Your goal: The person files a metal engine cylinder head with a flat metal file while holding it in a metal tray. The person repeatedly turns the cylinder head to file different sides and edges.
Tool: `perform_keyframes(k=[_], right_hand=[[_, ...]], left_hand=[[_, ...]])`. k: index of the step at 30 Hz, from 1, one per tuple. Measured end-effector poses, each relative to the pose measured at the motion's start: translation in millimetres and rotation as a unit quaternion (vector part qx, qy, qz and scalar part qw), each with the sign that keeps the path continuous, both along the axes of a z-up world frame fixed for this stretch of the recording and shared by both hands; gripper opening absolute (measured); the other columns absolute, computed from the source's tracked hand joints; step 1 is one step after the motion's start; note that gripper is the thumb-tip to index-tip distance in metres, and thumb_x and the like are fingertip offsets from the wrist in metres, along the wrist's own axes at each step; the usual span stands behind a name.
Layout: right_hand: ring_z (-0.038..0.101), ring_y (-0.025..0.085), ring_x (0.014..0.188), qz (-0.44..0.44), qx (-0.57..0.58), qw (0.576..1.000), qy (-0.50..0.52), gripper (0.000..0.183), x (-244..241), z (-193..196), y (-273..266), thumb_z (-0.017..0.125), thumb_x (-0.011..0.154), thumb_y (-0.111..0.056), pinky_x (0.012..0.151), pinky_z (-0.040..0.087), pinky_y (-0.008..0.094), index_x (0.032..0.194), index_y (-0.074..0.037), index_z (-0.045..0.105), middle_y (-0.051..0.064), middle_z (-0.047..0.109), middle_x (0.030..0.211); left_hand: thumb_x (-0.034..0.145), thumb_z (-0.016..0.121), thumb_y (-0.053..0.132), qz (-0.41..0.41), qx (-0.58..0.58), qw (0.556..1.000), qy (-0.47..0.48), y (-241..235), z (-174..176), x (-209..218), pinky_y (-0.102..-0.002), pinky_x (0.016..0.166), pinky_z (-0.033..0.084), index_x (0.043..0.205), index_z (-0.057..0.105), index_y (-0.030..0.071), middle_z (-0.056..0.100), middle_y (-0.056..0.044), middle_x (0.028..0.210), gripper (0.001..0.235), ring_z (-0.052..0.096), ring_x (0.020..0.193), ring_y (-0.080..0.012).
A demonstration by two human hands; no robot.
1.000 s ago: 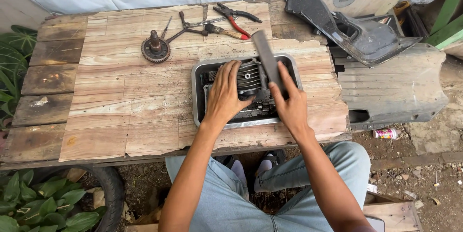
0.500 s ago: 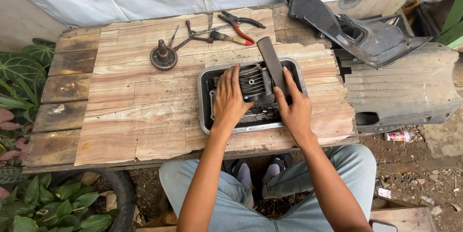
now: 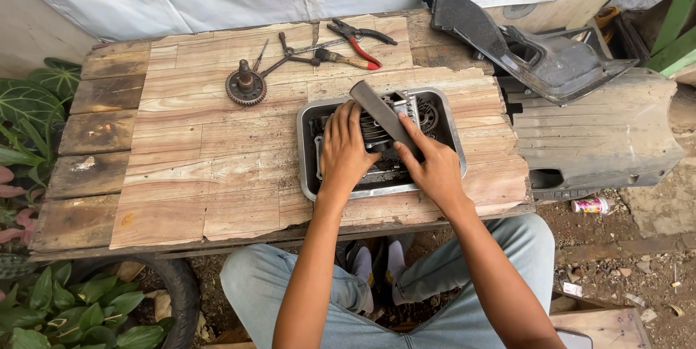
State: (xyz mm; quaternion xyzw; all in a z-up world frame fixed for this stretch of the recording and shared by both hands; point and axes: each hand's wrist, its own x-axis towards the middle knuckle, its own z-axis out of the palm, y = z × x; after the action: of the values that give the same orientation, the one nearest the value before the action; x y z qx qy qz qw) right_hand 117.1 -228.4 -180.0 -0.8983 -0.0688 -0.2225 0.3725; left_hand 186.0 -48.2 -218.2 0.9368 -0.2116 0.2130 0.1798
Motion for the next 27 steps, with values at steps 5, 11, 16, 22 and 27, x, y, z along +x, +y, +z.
perform_keyframes(k=[5,11,16,22,27], right_hand=[[0.071,0.050,0.082,-0.034,0.076,0.996,-0.019,0.050,8.5,-6.3,-0.8,0.063,0.100,-0.031,0.068,0.055,0.057,0.149,-0.030,0.052,0.029,0.073,0.098],[0.073,0.042,0.077,-0.012,0.045,0.999,0.000,0.050,10.9,-15.6,-2.4,0.066,0.098,-0.038,0.064,0.057,0.049,0.146,-0.035,0.056,0.023,0.075,0.094],[0.074,0.039,0.073,-0.009,0.097,0.995,-0.011,0.051,11.9,-17.2,-2.9,0.066,0.099,-0.033,0.063,0.059,0.044,0.149,-0.029,0.054,0.025,0.076,0.093],[0.072,0.044,0.070,-0.032,0.106,0.994,-0.019,0.052,9.9,-10.5,-3.8,0.064,0.100,-0.030,0.055,0.051,0.049,0.151,-0.030,0.052,0.029,0.073,0.093],[0.073,0.041,0.070,0.013,0.046,0.998,0.036,0.053,2.3,-1.1,-7.8,0.072,0.091,-0.038,0.055,0.054,0.049,0.143,-0.037,0.060,0.022,0.076,0.089]], left_hand=[[0.057,0.098,0.024,0.000,-0.009,1.000,0.003,-2.3,15.3,-6.5,-0.056,0.116,0.033,0.150,0.030,0.006,0.042,-0.019,0.145,0.116,0.043,0.138,-0.0373],[0.060,0.098,0.026,0.006,0.000,1.000,0.018,-1.8,6.3,-2.4,-0.055,0.117,0.033,0.149,0.031,0.005,0.042,-0.021,0.146,0.113,0.042,0.139,-0.0377],[0.057,0.098,0.026,0.004,0.001,1.000,-0.001,-1.9,1.4,-1.1,-0.055,0.116,0.034,0.150,0.030,0.006,0.041,-0.020,0.145,0.117,0.043,0.138,-0.0375],[0.059,0.098,0.024,0.004,0.007,1.000,0.000,-4.0,8.0,-2.9,-0.055,0.116,0.034,0.150,0.028,0.004,0.041,-0.022,0.145,0.117,0.043,0.138,-0.0393],[0.065,0.096,0.031,0.011,0.023,0.999,0.019,-3.1,-6.8,3.2,-0.056,0.118,0.031,0.148,0.031,0.000,0.040,-0.025,0.145,0.110,0.040,0.140,-0.0397]])
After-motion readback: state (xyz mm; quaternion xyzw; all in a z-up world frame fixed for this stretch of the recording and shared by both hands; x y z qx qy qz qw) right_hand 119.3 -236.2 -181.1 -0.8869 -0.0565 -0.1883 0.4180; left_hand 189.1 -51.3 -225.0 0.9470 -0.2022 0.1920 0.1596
